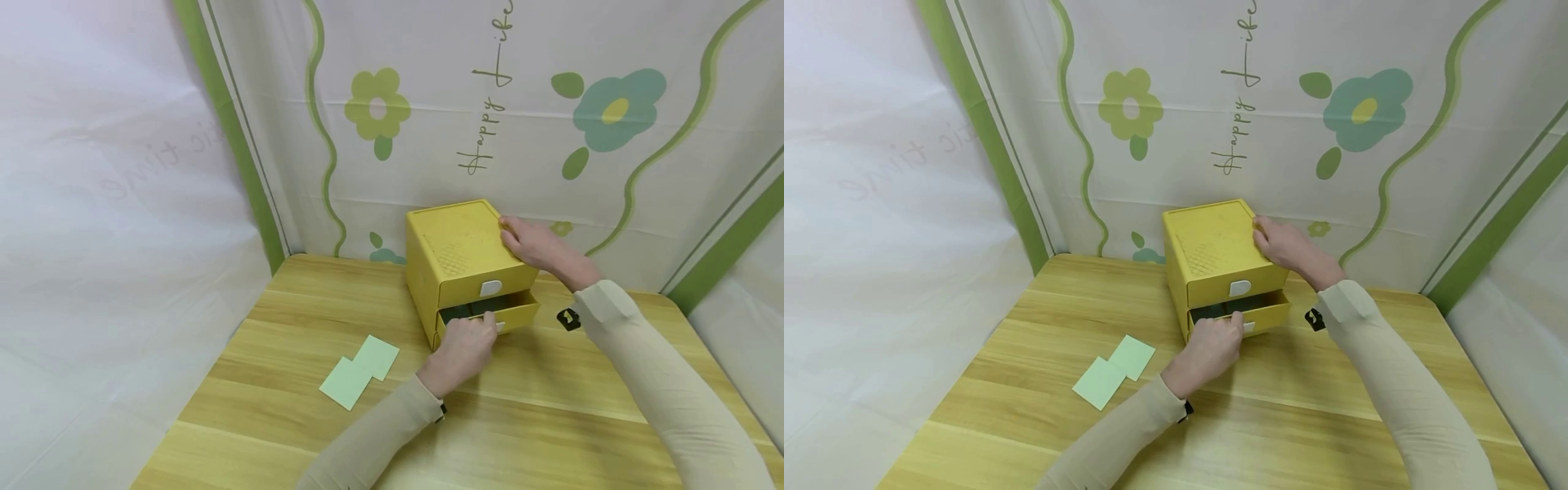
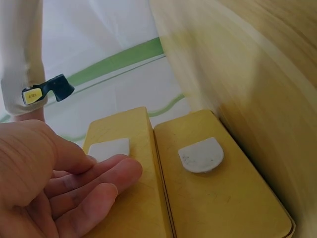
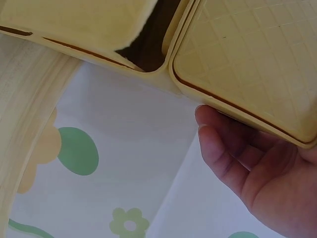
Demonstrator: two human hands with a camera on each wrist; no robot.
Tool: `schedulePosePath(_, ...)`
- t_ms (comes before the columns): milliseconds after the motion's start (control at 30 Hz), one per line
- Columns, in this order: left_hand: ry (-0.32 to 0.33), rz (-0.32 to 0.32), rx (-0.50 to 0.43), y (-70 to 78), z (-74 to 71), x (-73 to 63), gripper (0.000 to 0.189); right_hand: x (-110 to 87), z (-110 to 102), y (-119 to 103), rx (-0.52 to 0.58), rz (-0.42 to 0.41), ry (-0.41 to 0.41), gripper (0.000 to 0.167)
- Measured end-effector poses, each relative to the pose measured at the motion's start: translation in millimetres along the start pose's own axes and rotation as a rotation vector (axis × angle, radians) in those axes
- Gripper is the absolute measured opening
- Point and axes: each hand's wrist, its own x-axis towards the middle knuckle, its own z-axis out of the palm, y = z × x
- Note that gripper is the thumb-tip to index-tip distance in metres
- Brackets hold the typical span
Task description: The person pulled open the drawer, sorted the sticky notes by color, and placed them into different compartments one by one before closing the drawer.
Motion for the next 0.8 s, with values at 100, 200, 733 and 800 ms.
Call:
schedulePosePath(100,0.007,-0.01,-0.018,-1.9,2.7,1.2,0.015,-0.1,-0.1,-0.3,0.004,0.0,-0.002,0.053)
schedulePosePath(200,0.0,-0.035,-0.045,-3.3,3.1,2.5,0.016,-0.4,-0.1,-1.2,0.007,-0.002,-0.002,0.053)
schedulePosePath(733,0.009,-0.074,-0.106,-11.3,8.8,6.7,0.015,0.3,0.7,1.0,0.023,-0.001,-0.01,0.055)
schedulePosePath(800,0.016,-0.066,-0.11,-13.0,10.3,7.2,0.013,0.1,0.5,1.4,0.026,0.003,-0.014,0.055)
